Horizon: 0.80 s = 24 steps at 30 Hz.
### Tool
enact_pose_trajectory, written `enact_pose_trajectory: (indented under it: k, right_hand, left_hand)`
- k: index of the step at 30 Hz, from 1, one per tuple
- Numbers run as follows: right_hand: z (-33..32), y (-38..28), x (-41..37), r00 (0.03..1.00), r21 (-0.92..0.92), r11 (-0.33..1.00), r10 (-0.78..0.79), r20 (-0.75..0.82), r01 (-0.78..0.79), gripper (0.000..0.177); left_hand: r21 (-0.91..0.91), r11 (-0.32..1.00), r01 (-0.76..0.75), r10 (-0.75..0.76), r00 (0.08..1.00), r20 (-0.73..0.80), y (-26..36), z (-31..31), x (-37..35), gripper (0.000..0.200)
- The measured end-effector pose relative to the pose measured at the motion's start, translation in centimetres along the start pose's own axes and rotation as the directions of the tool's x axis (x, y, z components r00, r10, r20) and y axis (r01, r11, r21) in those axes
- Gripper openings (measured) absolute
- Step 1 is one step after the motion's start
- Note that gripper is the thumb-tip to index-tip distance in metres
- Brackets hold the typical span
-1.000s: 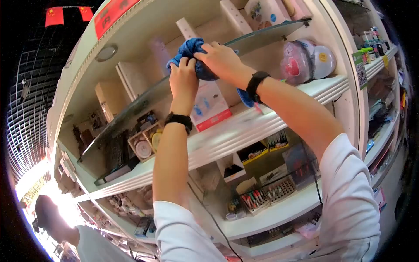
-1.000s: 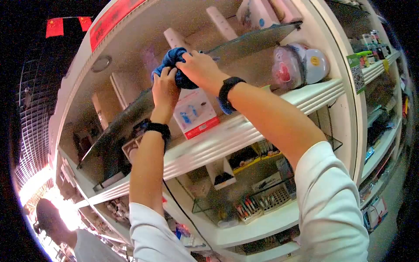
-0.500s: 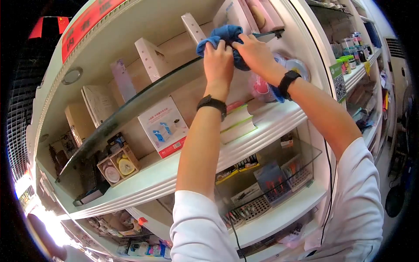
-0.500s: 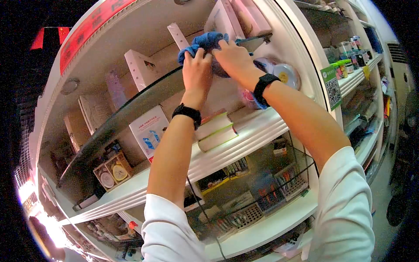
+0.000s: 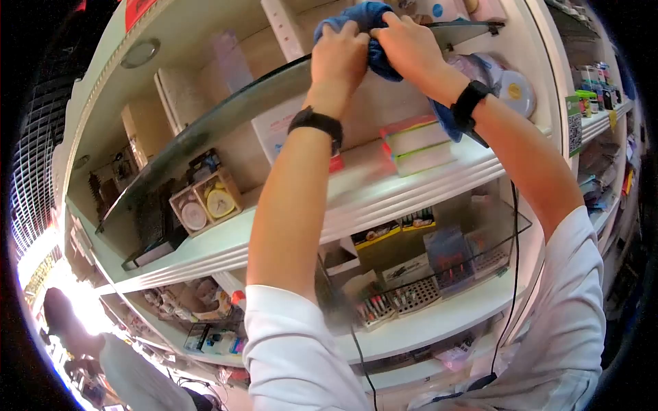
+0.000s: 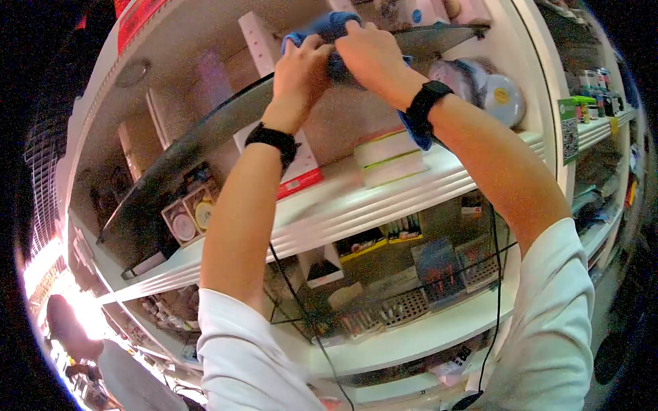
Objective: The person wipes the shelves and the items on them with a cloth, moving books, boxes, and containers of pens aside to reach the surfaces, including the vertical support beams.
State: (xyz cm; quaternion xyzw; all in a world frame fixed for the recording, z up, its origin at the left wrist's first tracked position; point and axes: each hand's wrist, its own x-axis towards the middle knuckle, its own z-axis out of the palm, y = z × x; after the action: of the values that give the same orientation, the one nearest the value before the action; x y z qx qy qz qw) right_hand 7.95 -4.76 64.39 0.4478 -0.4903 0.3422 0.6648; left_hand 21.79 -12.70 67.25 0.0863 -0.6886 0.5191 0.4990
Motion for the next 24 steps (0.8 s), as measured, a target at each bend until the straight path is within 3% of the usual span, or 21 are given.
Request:
enact_pose_trajectory:
  k: [5,6,9,10,11,15,17,20,21,24]
  right_hand:
    - [-0.4,-10.2,2.3,0.998,0.154,0.987,-0.038,-0.044,0.044,0.015]
    - [-0.7,-12.5,3.0,1.000,0.174,0.985,-0.025,0.008,0.023,0.016]
    - [-0.2,-18.6,5.2,0.993,0.301,0.947,-0.096,-0.070,0.113,0.016]
    - [-0.1,-20.6,5.8,0.988,0.332,0.934,-0.102,-0.113,0.134,0.015]
    - [-0.1,-22.6,6.7,0.985,0.363,0.918,-0.123,-0.120,0.159,0.015]
    - [-0.5,-30.4,9.2,0.992,0.441,0.889,-0.121,-0.044,0.128,0.016]
    - [-0.7,-33.7,10.1,0.991,0.450,0.889,-0.125,0.053,0.088,0.019]
    - [-0.6,-36.9,10.7,0.990,0.459,0.887,-0.106,0.089,0.054,0.019]
    - [-0.7,-37.3,10.7,0.986,0.433,0.899,-0.122,0.113,0.062,0.019]
    - [-0.1,-36.9,10.5,0.989,0.482,0.874,-0.118,0.087,0.062,0.019]
  left_hand:
    - [0.089,0.996,0.010,-0.018,0.996,0.090,-7.9,-4.8,-7.0,0.038]
    - [0.084,0.996,0.005,-0.014,0.995,0.099,-9.7,-5.8,-8.5,0.041]
    - [0.147,0.987,0.073,-0.099,0.979,0.178,-14.2,-9.3,-12.3,0.036]
    - [0.178,0.984,0.024,-0.041,0.995,0.091,-15.9,-10.0,-13.6,0.027]
    - [0.209,0.976,0.068,-0.100,0.984,0.148,-17.5,-10.8,-14.8,0.031]
    - [0.281,0.941,0.188,-0.269,0.918,0.290,-22.1,-14.7,-18.7,0.046]
    - [0.226,0.951,0.212,-0.273,0.919,0.286,-25.0,-15.5,-20.9,0.051]
    - [0.234,0.946,0.225,-0.290,0.911,0.293,-26.6,-16.8,-22.3,0.055]
    - [0.246,0.915,0.319,-0.390,0.857,0.336,-26.4,-17.1,-22.2,0.055]
    - [0.339,0.888,0.311,-0.420,0.849,0.322,-26.1,-16.1,-22.1,0.053]
